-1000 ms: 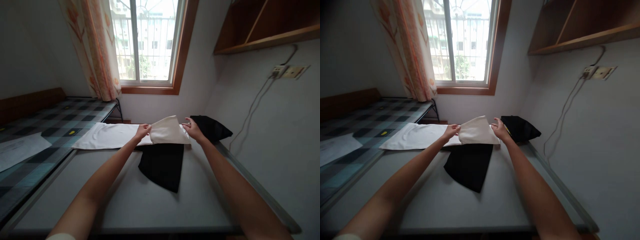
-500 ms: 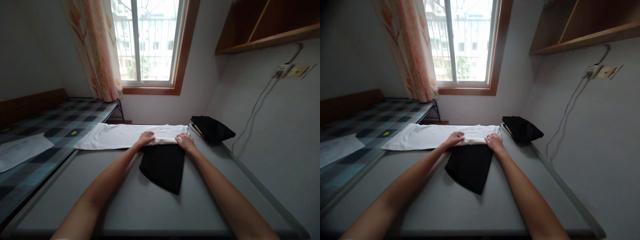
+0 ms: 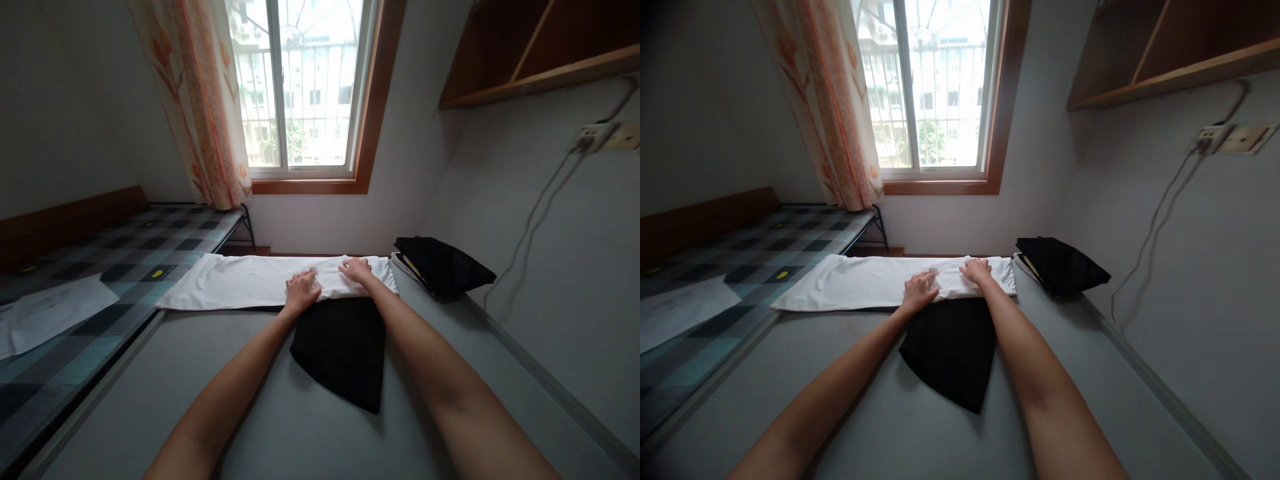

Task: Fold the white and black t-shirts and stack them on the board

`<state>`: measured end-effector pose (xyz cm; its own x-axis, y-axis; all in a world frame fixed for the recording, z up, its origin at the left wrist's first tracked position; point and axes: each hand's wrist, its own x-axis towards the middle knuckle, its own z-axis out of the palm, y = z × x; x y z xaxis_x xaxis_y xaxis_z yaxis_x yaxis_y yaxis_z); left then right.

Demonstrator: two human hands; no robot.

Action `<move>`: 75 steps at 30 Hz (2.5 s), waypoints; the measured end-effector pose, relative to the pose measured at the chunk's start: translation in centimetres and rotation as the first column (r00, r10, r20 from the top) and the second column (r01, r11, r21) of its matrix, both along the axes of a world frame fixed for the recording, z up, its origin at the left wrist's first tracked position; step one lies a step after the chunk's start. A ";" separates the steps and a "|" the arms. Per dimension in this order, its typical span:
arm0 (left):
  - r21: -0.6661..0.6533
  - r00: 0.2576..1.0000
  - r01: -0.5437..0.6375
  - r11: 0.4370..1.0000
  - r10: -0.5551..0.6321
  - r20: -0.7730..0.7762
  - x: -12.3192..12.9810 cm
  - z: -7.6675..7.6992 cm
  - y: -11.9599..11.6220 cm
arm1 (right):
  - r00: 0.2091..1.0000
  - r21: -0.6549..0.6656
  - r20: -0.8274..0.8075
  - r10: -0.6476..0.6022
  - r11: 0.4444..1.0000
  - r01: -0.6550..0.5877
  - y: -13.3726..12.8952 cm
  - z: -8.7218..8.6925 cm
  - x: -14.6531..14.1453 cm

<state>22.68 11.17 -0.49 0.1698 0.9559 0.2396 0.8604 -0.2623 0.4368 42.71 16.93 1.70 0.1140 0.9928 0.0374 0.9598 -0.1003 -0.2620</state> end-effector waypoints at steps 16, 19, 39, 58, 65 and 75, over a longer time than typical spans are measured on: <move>0.029 0.999 -0.043 0.999 0.044 -0.026 0.0 -0.2 0.1 | 0.991 0.123 -0.034 0.131 0.984 -0.126 0.2 -1.4 -0.2; 0.024 0.999 -0.041 0.999 0.041 -0.002 -0.1 -0.4 0.3 | 0.990 0.112 -0.027 0.138 0.985 -0.134 -1.3 -1.2 1.2; 0.122 0.999 0.009 0.993 -0.004 -0.039 -1.2 1.7 0.3 | 0.978 0.302 -0.089 -0.188 0.931 0.206 -10.1 -2.9 7.4; -0.326 0.913 0.407 0.853 -0.387 0.127 -2.0 4.7 -0.6 | 0.922 0.365 -0.362 0.136 0.931 0.006 -9.3 -2.1 10.7; -0.521 0.887 0.461 0.718 -0.375 0.268 -2.1 4.3 -0.2 | 0.929 0.205 -0.334 0.158 0.974 -0.092 -9.8 -1.3 12.0; -0.649 0.872 0.490 0.582 -0.313 0.377 -2.4 4.4 0.1 | 0.986 -0.046 -0.129 0.106 0.993 -0.113 -11.1 0.5 11.4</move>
<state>20.28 11.23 3.96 0.6122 0.6830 -0.3984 0.6146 -0.0940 0.7832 54.12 5.82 2.23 0.0048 0.9997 -0.0229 0.9255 -0.0131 -0.3785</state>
